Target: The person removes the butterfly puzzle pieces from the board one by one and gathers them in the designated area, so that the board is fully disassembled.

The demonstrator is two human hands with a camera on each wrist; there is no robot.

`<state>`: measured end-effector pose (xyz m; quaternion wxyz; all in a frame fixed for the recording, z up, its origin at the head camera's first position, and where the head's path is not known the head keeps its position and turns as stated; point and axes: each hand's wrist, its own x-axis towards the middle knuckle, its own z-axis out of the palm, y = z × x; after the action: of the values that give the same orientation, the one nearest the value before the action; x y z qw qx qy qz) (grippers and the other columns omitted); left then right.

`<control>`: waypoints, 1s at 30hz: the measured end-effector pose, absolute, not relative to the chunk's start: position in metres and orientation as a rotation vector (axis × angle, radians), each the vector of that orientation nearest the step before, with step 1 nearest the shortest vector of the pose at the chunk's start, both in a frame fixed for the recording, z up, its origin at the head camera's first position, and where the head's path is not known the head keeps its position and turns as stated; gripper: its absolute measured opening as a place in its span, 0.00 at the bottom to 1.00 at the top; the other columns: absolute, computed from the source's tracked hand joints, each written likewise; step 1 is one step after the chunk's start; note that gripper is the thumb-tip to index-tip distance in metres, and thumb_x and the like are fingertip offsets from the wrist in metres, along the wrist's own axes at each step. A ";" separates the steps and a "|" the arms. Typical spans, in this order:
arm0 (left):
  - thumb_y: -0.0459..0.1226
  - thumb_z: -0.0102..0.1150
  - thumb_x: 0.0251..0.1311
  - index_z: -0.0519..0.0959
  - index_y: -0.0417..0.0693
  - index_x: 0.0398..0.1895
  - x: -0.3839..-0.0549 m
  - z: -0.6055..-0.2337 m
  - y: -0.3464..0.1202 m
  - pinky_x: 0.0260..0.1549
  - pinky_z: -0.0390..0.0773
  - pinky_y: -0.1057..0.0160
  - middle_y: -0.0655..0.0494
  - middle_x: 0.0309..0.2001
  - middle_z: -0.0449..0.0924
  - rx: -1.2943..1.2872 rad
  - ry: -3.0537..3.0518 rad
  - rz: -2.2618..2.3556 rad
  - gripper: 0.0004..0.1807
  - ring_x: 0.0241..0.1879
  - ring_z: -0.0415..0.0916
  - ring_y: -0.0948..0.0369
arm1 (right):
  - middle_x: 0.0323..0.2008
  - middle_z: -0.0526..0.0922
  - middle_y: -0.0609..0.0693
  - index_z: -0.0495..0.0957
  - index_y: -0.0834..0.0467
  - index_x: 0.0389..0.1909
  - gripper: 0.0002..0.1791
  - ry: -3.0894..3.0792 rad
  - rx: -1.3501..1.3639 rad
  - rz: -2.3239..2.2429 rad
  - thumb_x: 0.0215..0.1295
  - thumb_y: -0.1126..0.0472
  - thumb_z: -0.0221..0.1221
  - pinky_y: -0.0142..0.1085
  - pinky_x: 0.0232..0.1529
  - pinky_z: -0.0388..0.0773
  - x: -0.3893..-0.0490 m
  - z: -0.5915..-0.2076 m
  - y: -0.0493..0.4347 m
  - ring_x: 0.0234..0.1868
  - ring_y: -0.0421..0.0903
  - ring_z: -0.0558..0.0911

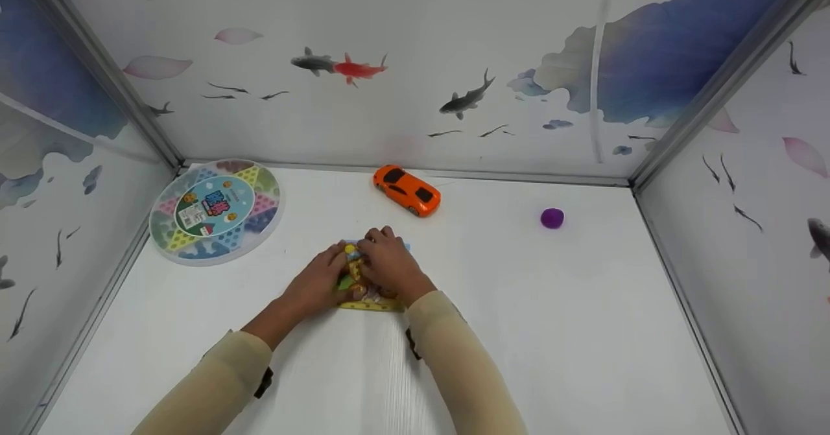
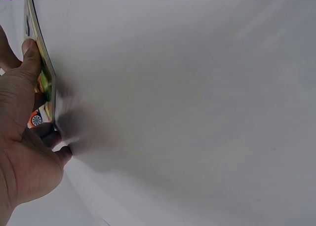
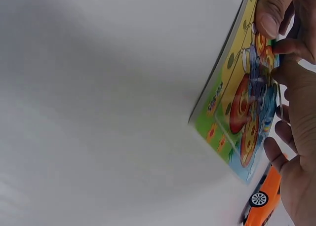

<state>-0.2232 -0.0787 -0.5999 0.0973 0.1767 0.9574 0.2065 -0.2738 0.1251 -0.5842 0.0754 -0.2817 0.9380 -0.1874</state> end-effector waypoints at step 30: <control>0.62 0.74 0.66 0.53 0.41 0.90 -0.227 -0.601 -0.077 0.87 0.60 0.44 0.42 0.88 0.56 0.420 2.807 0.644 0.61 0.87 0.56 0.44 | 0.72 0.83 0.53 0.77 0.51 0.76 0.30 2.838 -0.494 -0.639 0.76 0.53 0.70 0.64 0.80 0.71 -0.258 -0.591 0.254 0.76 0.58 0.78</control>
<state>-0.2273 -0.0774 -0.6011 0.1154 0.1435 0.9580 0.2198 -0.2578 0.2537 -0.5908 0.0954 -0.1666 0.9574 -0.2156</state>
